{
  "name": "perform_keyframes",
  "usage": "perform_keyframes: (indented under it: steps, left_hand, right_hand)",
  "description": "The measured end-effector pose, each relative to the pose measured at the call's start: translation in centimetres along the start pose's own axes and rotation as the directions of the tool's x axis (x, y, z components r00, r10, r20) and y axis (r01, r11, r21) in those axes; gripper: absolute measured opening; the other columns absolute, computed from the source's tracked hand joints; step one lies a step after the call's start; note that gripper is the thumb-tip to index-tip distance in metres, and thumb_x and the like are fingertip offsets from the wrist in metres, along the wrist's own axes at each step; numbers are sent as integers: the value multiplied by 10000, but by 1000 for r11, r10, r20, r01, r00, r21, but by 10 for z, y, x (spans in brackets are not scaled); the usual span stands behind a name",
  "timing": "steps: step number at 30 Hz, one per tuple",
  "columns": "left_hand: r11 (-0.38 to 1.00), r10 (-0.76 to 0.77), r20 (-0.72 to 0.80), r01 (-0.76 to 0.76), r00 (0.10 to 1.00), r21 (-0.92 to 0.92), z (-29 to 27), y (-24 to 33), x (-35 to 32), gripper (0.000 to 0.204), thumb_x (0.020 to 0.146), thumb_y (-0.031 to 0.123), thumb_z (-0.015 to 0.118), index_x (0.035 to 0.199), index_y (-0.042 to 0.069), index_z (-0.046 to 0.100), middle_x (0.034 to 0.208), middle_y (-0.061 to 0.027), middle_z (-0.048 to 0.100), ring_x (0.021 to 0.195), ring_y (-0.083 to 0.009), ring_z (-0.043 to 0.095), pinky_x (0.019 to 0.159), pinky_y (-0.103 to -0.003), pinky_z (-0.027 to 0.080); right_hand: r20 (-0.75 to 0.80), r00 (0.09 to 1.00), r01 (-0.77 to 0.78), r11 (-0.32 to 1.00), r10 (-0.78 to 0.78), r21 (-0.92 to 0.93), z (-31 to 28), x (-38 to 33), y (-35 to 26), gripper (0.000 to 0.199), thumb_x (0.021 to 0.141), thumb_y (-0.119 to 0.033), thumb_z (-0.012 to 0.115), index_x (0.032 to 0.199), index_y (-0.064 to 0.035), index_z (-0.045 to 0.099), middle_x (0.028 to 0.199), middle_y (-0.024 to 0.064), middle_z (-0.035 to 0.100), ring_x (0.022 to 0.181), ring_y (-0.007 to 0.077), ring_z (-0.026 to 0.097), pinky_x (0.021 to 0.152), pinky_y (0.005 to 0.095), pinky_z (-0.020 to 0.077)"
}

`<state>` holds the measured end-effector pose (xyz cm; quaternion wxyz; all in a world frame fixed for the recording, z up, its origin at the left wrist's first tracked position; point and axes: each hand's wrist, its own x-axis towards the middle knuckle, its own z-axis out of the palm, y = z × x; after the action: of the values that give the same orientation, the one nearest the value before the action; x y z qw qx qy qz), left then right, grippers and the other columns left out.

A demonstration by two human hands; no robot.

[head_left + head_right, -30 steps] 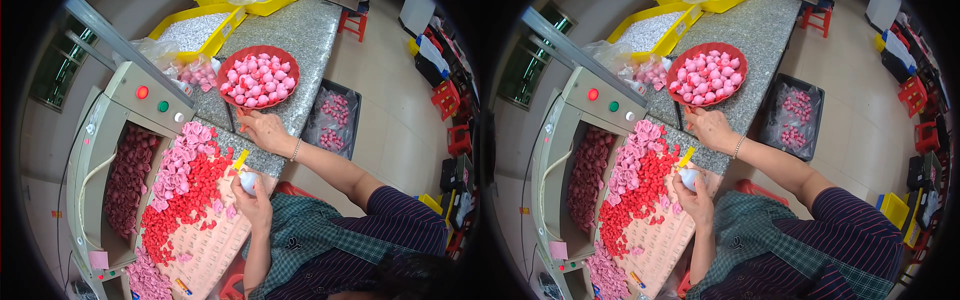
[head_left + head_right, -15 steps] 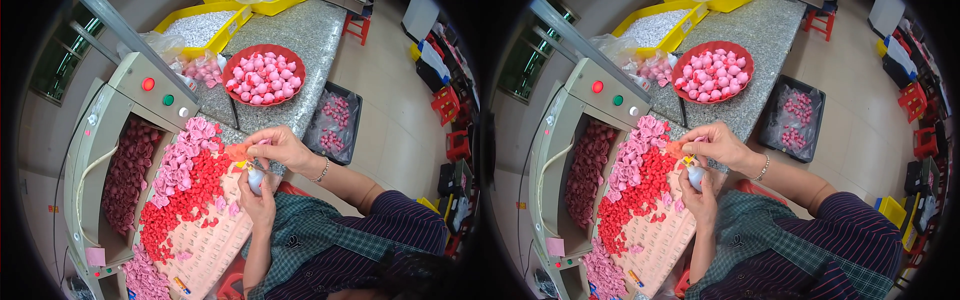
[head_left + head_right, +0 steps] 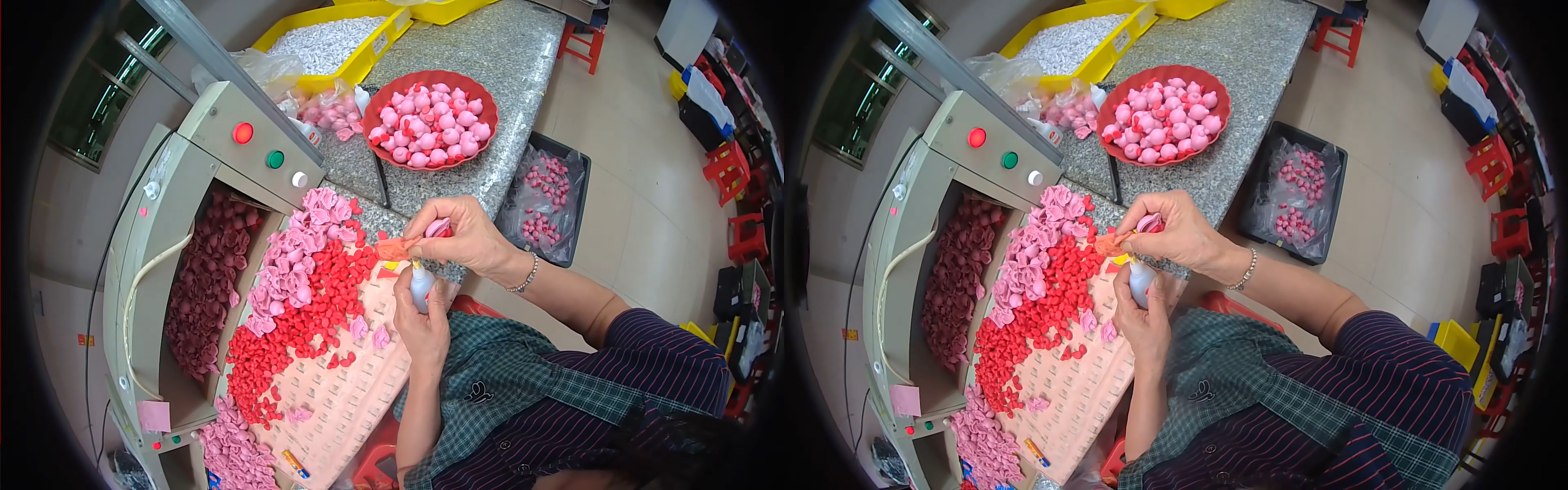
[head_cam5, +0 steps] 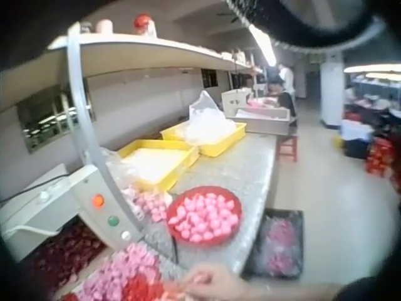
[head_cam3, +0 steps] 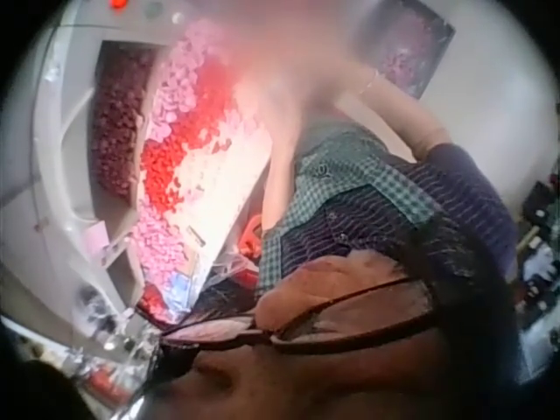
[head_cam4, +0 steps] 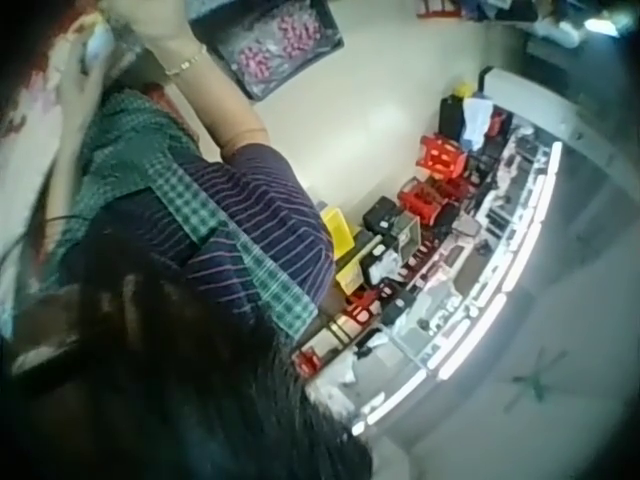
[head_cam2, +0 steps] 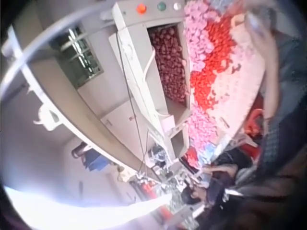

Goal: Applying glue to small pink components and joining them as part of a factory assembly line.

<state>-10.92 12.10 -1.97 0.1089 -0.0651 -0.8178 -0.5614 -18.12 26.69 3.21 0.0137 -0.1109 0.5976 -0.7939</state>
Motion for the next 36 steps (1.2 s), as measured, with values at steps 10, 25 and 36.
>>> perform_keyframes:
  steps: [10,25,36]
  left_hand:
    - [999,-19,-14,18,1000,-41,1,-7,-4,400,938,103,648,1283,-39,503,1084,-199,634,971,-249,645,862,-350,508]
    - [951,-92,-83,63,992,-301,-6,-12,-20,458,965,90,612,1354,-46,411,1112,-136,597,1009,-182,595,916,-317,479]
    - [894,-179,-171,88,969,-439,-47,25,-48,517,968,78,563,1411,-30,318,1117,-163,587,987,-204,601,876,-331,498]
  right_hand:
    - [-176,923,311,933,-342,-183,-18,25,3,90,843,52,695,918,5,682,961,82,715,820,93,647,671,253,518]
    - [-302,931,-209,978,204,15,-30,-12,31,190,928,-91,656,1099,-10,674,1055,87,654,830,171,630,705,294,513]
    - [361,881,-467,688,307,555,25,-68,60,335,1025,-126,485,1343,-29,446,1198,112,593,973,171,583,813,286,454]
